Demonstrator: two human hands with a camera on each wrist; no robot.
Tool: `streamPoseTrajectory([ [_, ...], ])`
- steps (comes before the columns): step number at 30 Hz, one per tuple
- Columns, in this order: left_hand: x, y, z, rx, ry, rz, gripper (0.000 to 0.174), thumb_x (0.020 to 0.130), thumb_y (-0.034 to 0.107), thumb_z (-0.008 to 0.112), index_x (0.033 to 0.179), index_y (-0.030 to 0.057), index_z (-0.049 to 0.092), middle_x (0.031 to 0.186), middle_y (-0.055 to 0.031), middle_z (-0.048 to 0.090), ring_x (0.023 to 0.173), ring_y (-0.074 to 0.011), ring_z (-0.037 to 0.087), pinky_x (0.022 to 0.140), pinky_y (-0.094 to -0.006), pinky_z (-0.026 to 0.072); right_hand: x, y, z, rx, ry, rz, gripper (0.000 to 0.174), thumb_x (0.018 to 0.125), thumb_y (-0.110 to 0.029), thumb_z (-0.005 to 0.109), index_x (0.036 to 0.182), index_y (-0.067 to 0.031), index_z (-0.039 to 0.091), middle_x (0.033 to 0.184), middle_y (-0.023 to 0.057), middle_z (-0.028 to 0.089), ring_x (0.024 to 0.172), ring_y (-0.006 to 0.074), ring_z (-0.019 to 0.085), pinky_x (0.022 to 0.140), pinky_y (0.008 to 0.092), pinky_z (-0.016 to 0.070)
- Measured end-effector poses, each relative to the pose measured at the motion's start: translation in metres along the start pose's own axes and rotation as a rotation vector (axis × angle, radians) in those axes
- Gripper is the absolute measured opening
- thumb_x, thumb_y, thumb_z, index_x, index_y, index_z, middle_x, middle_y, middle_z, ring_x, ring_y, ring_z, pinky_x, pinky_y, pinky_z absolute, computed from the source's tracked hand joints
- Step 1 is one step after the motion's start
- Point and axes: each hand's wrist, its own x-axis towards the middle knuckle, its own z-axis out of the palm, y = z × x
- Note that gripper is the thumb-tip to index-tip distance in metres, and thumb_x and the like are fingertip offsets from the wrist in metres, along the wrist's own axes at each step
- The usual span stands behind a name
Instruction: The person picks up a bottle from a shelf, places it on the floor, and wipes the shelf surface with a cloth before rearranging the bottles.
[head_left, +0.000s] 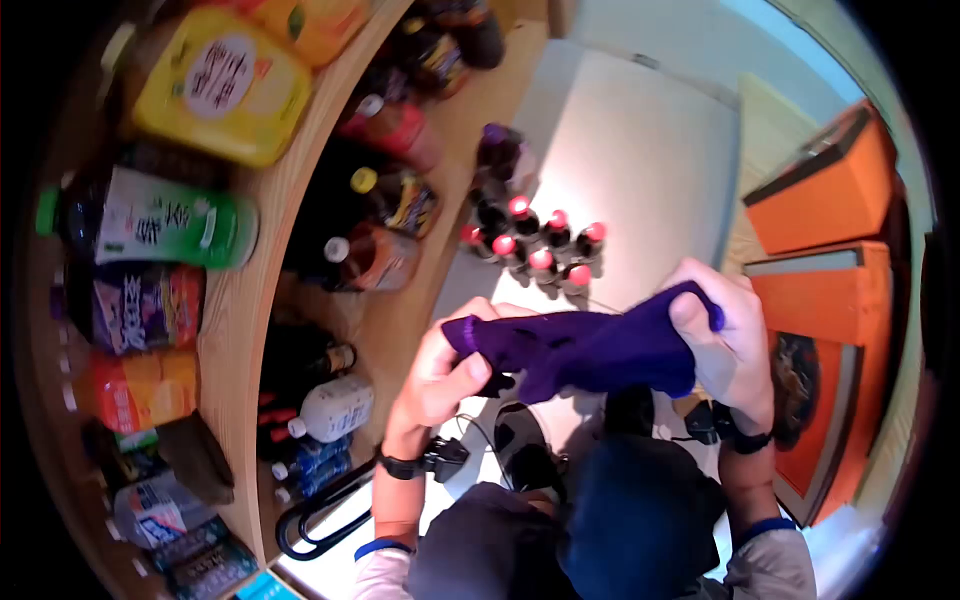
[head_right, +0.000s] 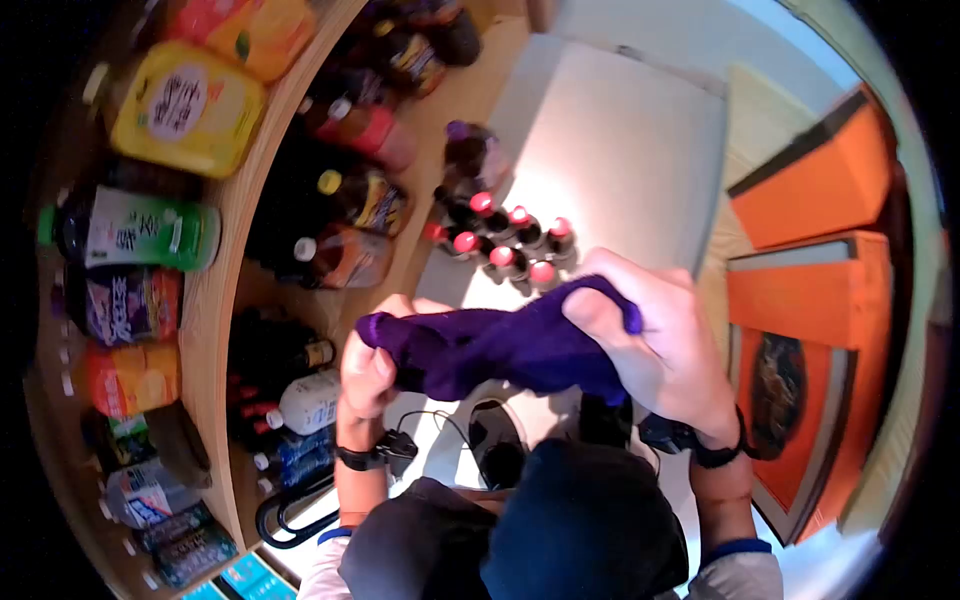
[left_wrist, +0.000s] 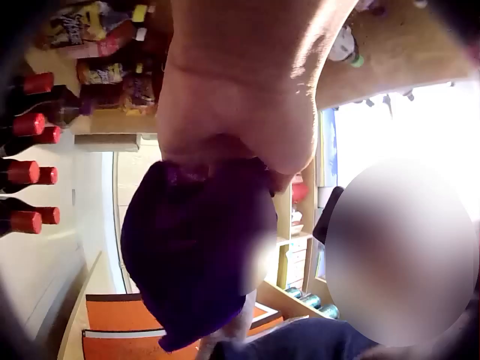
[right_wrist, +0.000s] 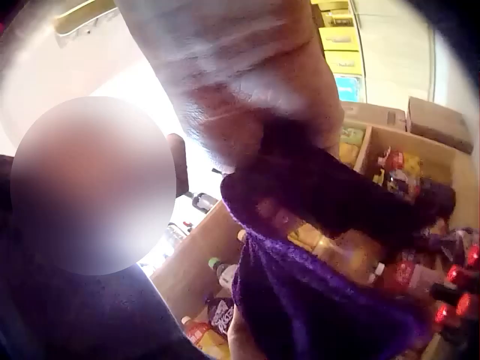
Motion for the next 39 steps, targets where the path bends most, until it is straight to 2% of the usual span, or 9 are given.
streamPoseTrajectory([
  [5,-0.054,-0.061,-0.018,-0.025,0.250,-0.003,0.081,0.052,0.017,0.107,0.112,0.0034,0.053,0.106,-0.0024,0.060,0.097,-0.0136,0.057,0.089,-0.0297,0.0457,0.006,0.030,0.053,0.242,-0.216,0.068,0.036,0.105,-0.032,0.063,0.095,0.0026,0.065,0.066,0.0060,0.055,0.059,0.0130,0.054,0.057,0.0290,0.0426],
  [15,-0.110,-0.120,-0.020,-0.499,0.757,-0.077,0.118,0.070,0.023,0.098,0.159,0.0015,0.025,0.141,-0.0121,0.051,0.122,-0.0288,0.061,0.110,-0.0441,0.0492,0.015,0.072,0.139,0.335,-0.605,0.259,0.040,0.108,-0.040,0.055,0.111,-0.0008,0.061,0.076,0.0180,0.063,0.070,0.0308,0.066,0.066,0.0379,0.0500],
  [19,-0.134,-0.152,-0.025,-0.980,0.619,-0.138,0.113,0.065,0.026,0.100,0.153,-0.0036,0.037,0.150,-0.0187,0.051,0.135,-0.0330,0.056,0.116,-0.0474,0.0454,0.014,0.084,0.164,0.334,-0.577,0.114,0.033,0.106,-0.032,0.056,0.111,0.0001,0.061,0.082,0.0233,0.065,0.076,0.0408,0.066,0.069,0.0433,0.0507],
  [21,-0.139,-0.152,-0.021,-0.664,0.562,-0.096,0.096,0.076,0.024,0.093,0.153,0.0029,0.040,0.150,-0.0179,0.051,0.135,-0.0337,0.055,0.116,-0.0482,0.0455,0.017,0.085,0.169,0.333,-0.599,0.168,0.033,0.106,-0.031,0.057,0.110,0.0013,0.061,0.084,0.0240,0.065,0.078,0.0421,0.066,0.070,0.0442,0.0507],
  [23,-0.142,-0.140,-0.015,-0.249,0.629,-0.158,0.084,0.083,0.018,0.088,0.152,0.0056,0.043,0.147,-0.0181,0.054,0.133,-0.0347,0.056,0.117,-0.0494,0.0449,0.018,0.091,0.173,0.235,-0.629,0.201,0.032,0.106,-0.029,0.057,0.111,0.0023,0.063,0.085,0.0232,0.067,0.078,0.0406,0.067,0.071,0.0425,0.0520],
  [25,-0.138,-0.138,-0.025,-0.612,0.708,-0.175,0.083,0.077,0.007,0.088,0.146,-0.0071,0.044,0.144,-0.0206,0.056,0.132,-0.0316,0.058,0.116,-0.0442,0.0446,0.013,0.098,0.177,0.211,-0.564,0.220,0.031,0.105,-0.027,0.059,0.111,0.0024,0.065,0.085,0.0220,0.068,0.077,0.0363,0.068,0.070,0.0400,0.0526],
  [30,-0.146,-0.123,-0.024,-0.540,0.801,-0.121,0.058,0.092,0.002,0.074,0.143,-0.0072,0.048,0.135,-0.0207,0.064,0.124,-0.0308,0.063,0.112,-0.0419,0.0478,0.012,0.110,0.177,0.260,-0.543,0.387,0.027,0.103,-0.024,0.066,0.112,0.0017,0.069,0.084,0.0149,0.072,0.073,0.0150,0.070,0.070,0.0304,0.0535],
  [37,-0.148,-0.101,-0.023,-0.420,1.154,-0.229,0.041,0.096,0.004,0.070,0.135,-0.0051,0.059,0.130,-0.0163,0.066,0.121,-0.0266,0.064,0.105,-0.0396,0.0507,-0.005,0.131,0.189,0.337,-0.553,0.356,0.034,0.103,-0.025,0.065,0.125,0.0019,0.063,0.097,0.0154,0.076,0.090,0.0208,0.074,0.079,0.0321,0.0564],
  [39,-0.155,-0.108,-0.028,0.305,1.271,-0.079,0.034,0.094,0.000,0.071,0.127,-0.0049,0.064,0.122,-0.0127,0.070,0.111,-0.0224,0.067,0.100,-0.0360,0.0521,-0.009,0.132,0.187,0.247,-0.576,0.312,0.040,0.103,-0.026,0.066,0.131,0.0017,0.060,0.109,0.0179,0.076,0.105,0.0269,0.074,0.089,0.0352,0.0577],
])
